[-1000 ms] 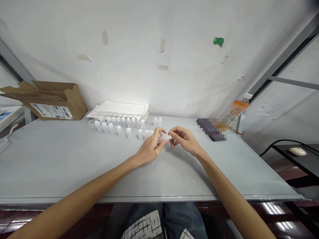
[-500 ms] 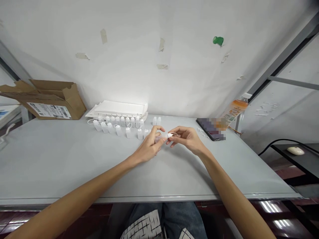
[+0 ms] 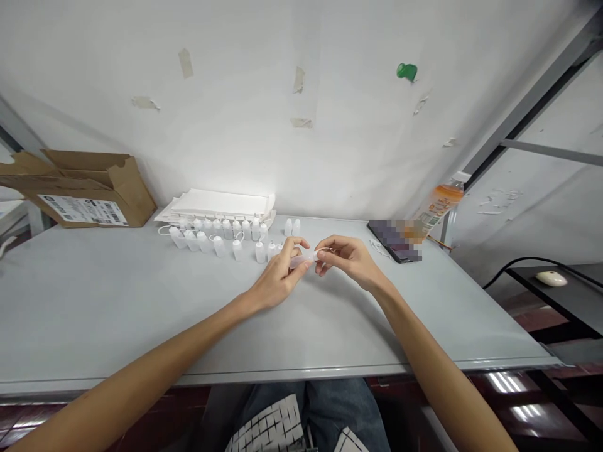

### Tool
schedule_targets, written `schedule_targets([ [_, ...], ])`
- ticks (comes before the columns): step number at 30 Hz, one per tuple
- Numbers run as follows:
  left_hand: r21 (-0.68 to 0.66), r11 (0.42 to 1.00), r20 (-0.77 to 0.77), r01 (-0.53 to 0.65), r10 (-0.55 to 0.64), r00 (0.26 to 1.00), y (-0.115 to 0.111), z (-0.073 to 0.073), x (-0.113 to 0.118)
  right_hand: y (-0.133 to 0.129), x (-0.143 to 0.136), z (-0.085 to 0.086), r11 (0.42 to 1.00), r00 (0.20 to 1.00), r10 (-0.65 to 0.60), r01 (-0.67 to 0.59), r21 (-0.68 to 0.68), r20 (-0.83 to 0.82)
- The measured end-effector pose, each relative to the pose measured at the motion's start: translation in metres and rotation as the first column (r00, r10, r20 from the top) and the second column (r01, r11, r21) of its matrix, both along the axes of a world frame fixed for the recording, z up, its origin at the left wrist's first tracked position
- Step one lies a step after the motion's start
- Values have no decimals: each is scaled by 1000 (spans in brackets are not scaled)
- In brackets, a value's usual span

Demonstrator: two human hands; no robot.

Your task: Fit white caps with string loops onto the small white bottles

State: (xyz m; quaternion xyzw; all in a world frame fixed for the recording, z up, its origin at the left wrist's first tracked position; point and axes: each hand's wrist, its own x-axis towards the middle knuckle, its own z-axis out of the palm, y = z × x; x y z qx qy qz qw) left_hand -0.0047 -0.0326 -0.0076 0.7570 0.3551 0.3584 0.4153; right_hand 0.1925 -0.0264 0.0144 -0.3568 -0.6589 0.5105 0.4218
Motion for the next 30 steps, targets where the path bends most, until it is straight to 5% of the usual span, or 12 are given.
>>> schedule_targets([
  [6, 135, 991, -54, -11, 19, 998, -3, 1, 1, -2, 2, 1, 999, 991, 14, -10, -30, 136],
  [25, 7, 1000, 65, -29, 28, 997, -5, 4, 2, -2, 0, 1, 1000, 996, 8, -6, -20, 91],
  [30, -192, 979, 231, 69, -23, 973, -3, 4, 2, -2, -2, 1, 998, 996, -38, 35, 44, 77],
])
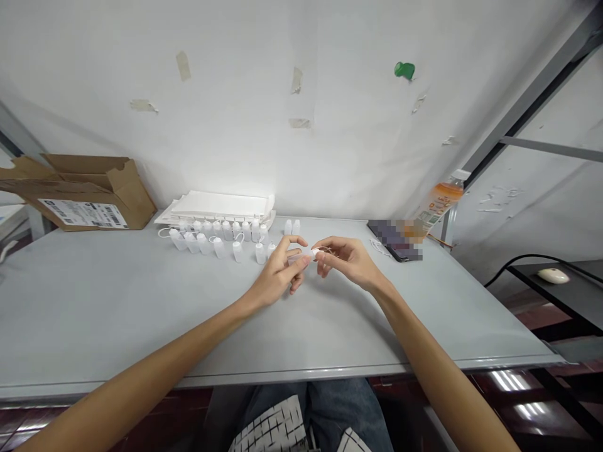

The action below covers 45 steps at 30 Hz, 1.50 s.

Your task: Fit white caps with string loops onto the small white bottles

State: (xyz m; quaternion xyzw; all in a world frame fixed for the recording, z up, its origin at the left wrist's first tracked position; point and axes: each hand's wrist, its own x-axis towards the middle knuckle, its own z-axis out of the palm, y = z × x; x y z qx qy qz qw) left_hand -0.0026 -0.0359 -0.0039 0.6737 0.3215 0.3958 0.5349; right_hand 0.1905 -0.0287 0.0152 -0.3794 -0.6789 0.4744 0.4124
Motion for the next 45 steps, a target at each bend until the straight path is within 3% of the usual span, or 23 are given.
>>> schedule_targets([
  [5, 49, 998, -29, -36, 38, 999, 1, 0, 0, -2, 0, 3, 1000, 998, 9, -9, -2, 64],
  [11, -136, 987, 95, 88, -75, 993, 4, -1, 0, -4, -1, 1, 997, 993, -21, 12, 75, 118],
  [14, -59, 997, 57, 49, -46, 997, 4, -5, 1, -3, -1, -3, 996, 979, -20, 2, 87, 205],
  [20, -104, 988, 50, 111, -107, 993, 7, -3, 0, -1, 1, -2, 999, 997, 53, -53, -13, 64],
  [26, 153, 988, -143, -9, 31, 989, 5, -6, -2, 0, 2, -2, 998, 991, 62, -59, -31, 120],
  [32, -82, 994, 2, 72, -72, 997, 5, -2, -1, 0, 3, 2, 998, 996, 56, -55, -28, 62],
  [37, -19, 999, -27, 26, -26, 999, 4, -1, 0, -1, 4, 2, 999, 990, 41, -37, -32, 136],
  [41, -121, 986, 29, 118, -115, 993, 5, -1, 0, -1, 3, 1, 999, 995, 44, -42, -15, 91],
  [45, -63, 995, -18, 81, -83, 996, 6, -4, -2, -2, 2, 0, 999, 989, 47, -43, -29, 141],
])
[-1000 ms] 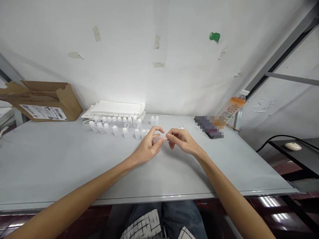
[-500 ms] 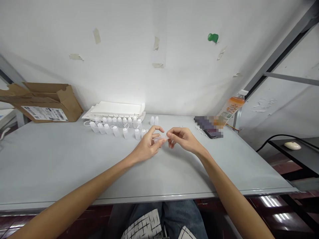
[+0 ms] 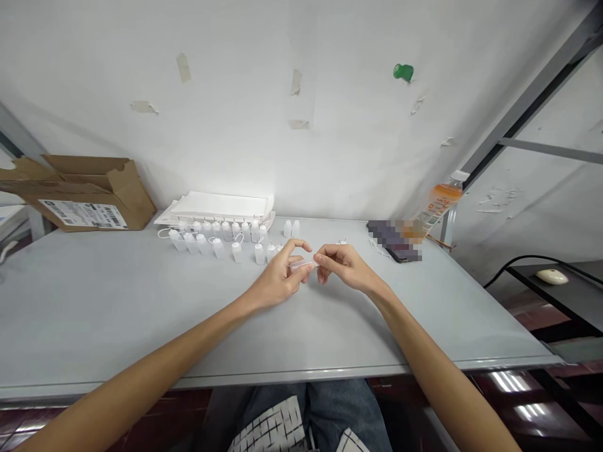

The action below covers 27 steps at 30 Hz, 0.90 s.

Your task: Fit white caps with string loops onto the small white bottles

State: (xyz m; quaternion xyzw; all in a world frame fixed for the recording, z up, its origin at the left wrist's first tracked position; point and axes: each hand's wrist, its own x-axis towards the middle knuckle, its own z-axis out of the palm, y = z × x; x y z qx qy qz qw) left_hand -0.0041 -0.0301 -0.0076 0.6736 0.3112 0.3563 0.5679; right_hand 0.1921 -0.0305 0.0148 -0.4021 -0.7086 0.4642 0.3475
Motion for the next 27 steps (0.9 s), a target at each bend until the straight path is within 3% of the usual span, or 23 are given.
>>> schedule_targets([
  [12, 44, 988, 51, -147, 145, 988, 5, 6, -1, 7, 16, 7, 995, 972, -95, 90, -33, -217],
  [21, 64, 988, 40, -139, 137, 990, 5, 5, -1, 7, 12, 5, 983, 952, -181, 183, -15, -246],
  [27, 68, 986, 40, -149, 147, 988, 4, 6, 0, 6, 10, 5, 992, 967, -124, 122, -20, -223],
])
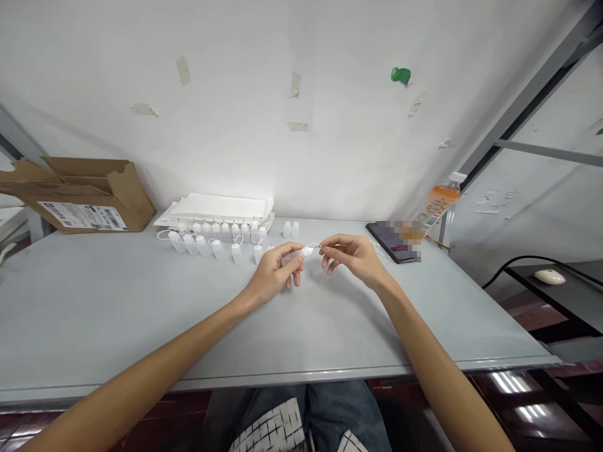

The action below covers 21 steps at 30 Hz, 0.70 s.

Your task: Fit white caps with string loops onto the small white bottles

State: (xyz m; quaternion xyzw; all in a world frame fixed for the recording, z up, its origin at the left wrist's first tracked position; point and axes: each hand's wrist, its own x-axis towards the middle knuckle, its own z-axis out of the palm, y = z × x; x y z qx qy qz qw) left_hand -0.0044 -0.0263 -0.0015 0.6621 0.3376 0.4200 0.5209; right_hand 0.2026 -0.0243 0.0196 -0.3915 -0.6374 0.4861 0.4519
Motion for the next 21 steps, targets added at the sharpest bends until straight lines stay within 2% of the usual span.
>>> schedule_targets([
  [12, 71, 996, -121, -51, 59, 991, -2, -2, -2, -2, -1, 3, 999, 996, 28, -32, -42, -84],
  [21, 101, 991, -128, -86, 99, 987, -1, -1, -3, -3, 2, 4, 999, 996, 20, -22, -25, -87],
])
